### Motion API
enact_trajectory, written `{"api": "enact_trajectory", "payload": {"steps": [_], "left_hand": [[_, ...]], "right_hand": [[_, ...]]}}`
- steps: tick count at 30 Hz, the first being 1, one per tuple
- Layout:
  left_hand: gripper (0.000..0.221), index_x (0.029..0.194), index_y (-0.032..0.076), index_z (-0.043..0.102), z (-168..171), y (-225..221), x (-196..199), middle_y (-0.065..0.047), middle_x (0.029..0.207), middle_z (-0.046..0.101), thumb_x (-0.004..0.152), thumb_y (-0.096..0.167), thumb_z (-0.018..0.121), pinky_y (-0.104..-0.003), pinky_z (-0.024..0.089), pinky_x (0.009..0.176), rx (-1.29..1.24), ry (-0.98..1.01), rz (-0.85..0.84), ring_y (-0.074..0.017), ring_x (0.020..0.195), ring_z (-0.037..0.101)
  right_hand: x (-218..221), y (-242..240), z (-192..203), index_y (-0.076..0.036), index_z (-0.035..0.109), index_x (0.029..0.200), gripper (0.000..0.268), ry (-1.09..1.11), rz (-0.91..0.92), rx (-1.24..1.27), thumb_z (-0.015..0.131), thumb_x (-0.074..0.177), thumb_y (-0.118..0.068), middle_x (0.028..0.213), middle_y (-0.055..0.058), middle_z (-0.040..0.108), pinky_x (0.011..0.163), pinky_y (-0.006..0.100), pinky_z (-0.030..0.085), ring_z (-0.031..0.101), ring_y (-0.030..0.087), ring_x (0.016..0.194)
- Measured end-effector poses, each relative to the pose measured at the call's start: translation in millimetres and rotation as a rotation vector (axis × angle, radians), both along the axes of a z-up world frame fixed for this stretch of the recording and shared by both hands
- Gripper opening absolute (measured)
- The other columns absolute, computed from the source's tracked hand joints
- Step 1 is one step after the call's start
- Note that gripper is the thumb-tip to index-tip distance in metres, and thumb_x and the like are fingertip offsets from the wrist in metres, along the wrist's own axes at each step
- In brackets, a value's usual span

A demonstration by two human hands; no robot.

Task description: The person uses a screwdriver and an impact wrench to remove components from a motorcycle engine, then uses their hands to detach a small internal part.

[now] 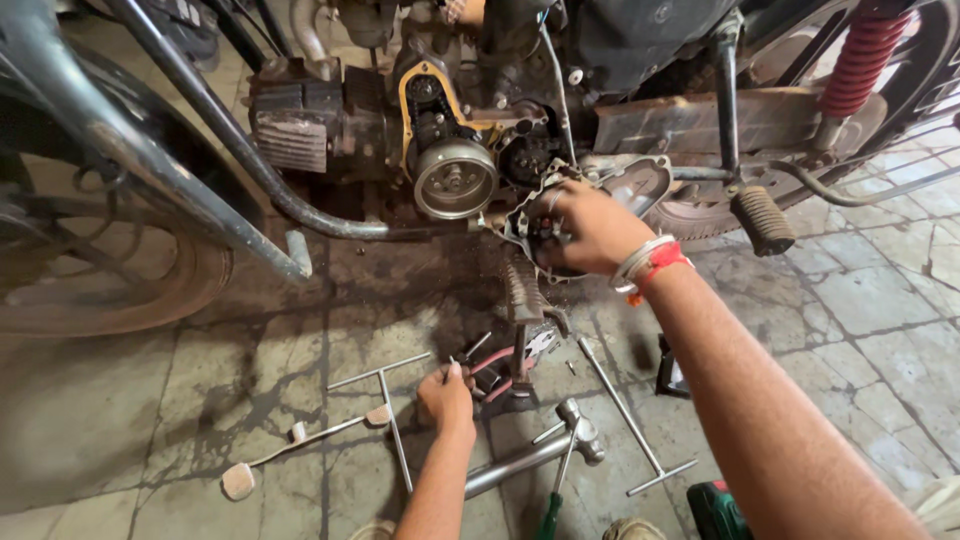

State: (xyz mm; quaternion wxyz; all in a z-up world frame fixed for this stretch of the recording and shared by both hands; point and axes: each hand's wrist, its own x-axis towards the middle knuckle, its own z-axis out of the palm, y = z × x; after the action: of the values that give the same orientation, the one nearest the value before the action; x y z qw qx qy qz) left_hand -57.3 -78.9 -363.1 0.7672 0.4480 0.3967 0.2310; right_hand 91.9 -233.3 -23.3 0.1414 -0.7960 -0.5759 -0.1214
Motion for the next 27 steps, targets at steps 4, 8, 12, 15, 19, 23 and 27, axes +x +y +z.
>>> {"api": "enact_trajectory", "payload": {"steps": [4,8,12,15,19,23,27], "left_hand": [[0.007,0.095,-0.001,0.067,68.9,0.5,4.1,-0.010,0.085,0.070,0.093,0.006,0.065,-0.035,0.053,0.070,0.309,0.141,0.373,-0.0214,0.074,0.066],[0.013,0.110,0.001,0.056,157.2,-7.3,2.9,-0.014,0.102,0.066,0.098,0.006,0.061,-0.039,0.053,0.081,0.550,-0.010,0.535,-0.0297,0.090,0.066],[0.012,0.110,0.002,0.058,227.8,-35.1,-2.8,-0.016,0.103,0.065,0.100,0.003,0.063,-0.041,0.051,0.087,0.772,-0.129,0.455,-0.0320,0.095,0.064],[0.015,0.111,0.001,0.056,255.5,-52.5,-7.9,-0.014,0.104,0.065,0.096,-0.001,0.058,-0.039,0.053,0.083,0.766,-0.243,0.355,-0.0290,0.096,0.067],[0.015,0.109,0.001,0.058,263.0,-56.2,-15.7,-0.013,0.108,0.065,0.095,-0.004,0.058,-0.039,0.053,0.087,0.855,-0.336,0.300,-0.0276,0.100,0.066],[0.012,0.109,0.002,0.061,262.2,-59.4,-13.4,-0.012,0.113,0.065,0.097,0.000,0.063,-0.037,0.055,0.086,0.836,-0.431,0.190,-0.0251,0.101,0.066],[0.022,0.117,0.002,0.063,259.2,-61.0,-8.4,-0.012,0.114,0.065,0.095,0.003,0.066,-0.036,0.053,0.082,0.823,-0.346,0.203,-0.0243,0.094,0.062]], "right_hand": [[-15.3,-4.3,-12.3,-0.004,0.072,0.106,0.026,0.402,-0.322,0.535,0.062,0.082,-0.001,0.091,0.010,0.078,0.078,0.031,0.060,0.076,0.019,0.083],[-33.7,-1.6,-34.9,0.001,0.074,0.093,0.020,0.614,-0.338,0.789,0.056,0.085,0.005,0.085,0.007,0.076,0.073,0.026,0.058,0.072,0.012,0.078],[-70.2,19.6,-32.9,-0.001,0.074,0.099,0.015,0.721,-0.115,0.485,0.072,0.084,-0.003,0.085,0.002,0.076,0.072,0.022,0.058,0.069,0.006,0.078],[-82.7,32.5,-22.8,-0.002,0.075,0.103,0.023,0.831,-0.124,0.328,0.082,0.086,-0.015,0.077,0.004,0.070,0.060,0.025,0.050,0.058,0.006,0.069],[-78.7,25.1,-13.6,-0.001,0.076,0.100,0.019,1.019,-0.116,0.423,0.080,0.088,-0.016,0.083,-0.001,0.075,0.062,0.024,0.052,0.064,0.004,0.072],[-68.5,15.1,-11.2,-0.003,0.076,0.098,0.018,1.068,-0.115,0.468,0.082,0.084,-0.013,0.082,-0.002,0.076,0.061,0.023,0.053,0.066,0.004,0.071],[-54.7,-2.9,3.6,-0.003,0.078,0.094,0.017,0.897,-0.272,0.475,0.084,0.085,-0.016,0.078,0.000,0.074,0.062,0.024,0.054,0.064,0.004,0.068]]}}
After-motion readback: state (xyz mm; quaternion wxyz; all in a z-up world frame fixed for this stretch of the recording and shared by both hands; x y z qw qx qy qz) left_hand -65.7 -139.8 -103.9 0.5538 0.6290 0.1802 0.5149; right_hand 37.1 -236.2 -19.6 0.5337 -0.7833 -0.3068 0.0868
